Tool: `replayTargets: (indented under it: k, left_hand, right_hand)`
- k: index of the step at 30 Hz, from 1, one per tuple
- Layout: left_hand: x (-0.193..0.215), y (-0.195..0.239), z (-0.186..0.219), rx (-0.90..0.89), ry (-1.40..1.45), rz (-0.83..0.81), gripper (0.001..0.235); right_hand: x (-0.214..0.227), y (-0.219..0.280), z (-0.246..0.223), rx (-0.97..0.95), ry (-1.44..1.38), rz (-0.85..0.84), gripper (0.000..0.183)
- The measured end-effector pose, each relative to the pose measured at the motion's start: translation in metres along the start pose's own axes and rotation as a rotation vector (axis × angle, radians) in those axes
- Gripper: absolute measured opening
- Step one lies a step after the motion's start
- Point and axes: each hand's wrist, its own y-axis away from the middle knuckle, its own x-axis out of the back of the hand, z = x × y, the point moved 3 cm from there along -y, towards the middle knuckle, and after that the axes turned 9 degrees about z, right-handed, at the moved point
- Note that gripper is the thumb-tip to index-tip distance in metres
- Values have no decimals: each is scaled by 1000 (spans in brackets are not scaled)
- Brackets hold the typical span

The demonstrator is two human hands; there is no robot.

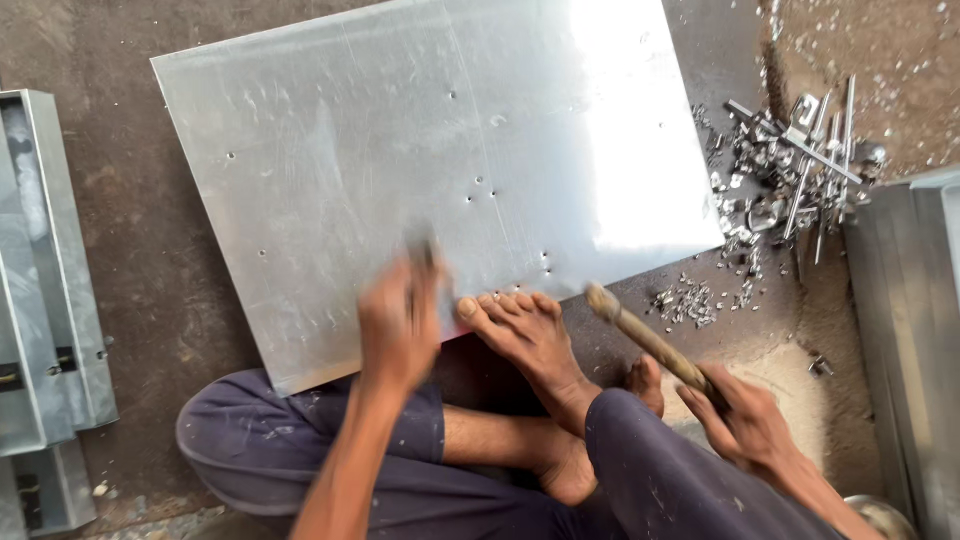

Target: The person assembles a metal box, using a hammer and a punch to secure metal components to a sheet and then fitting a latch mechanism with bolts.

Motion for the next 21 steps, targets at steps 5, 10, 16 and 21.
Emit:
replayTargets:
  k: [5, 10, 16, 21]
  left_hand:
    - [2, 99, -5, 366, -136, -378, 27]
    - [-4, 121, -33, 1154, 747, 5, 52]
    - [13, 76, -36, 1095, 903, 272, 63]
    - [22, 36, -43, 933, -41, -132, 48]
  right_hand:
    - [5, 14, 31, -202, 486, -97, 46]
    - [-19, -31, -12, 22, 260, 247, 47]
    - [-61, -126, -23, -552, -972, 339, 39]
    - [-36, -170, -52, -451, -899, 273, 32]
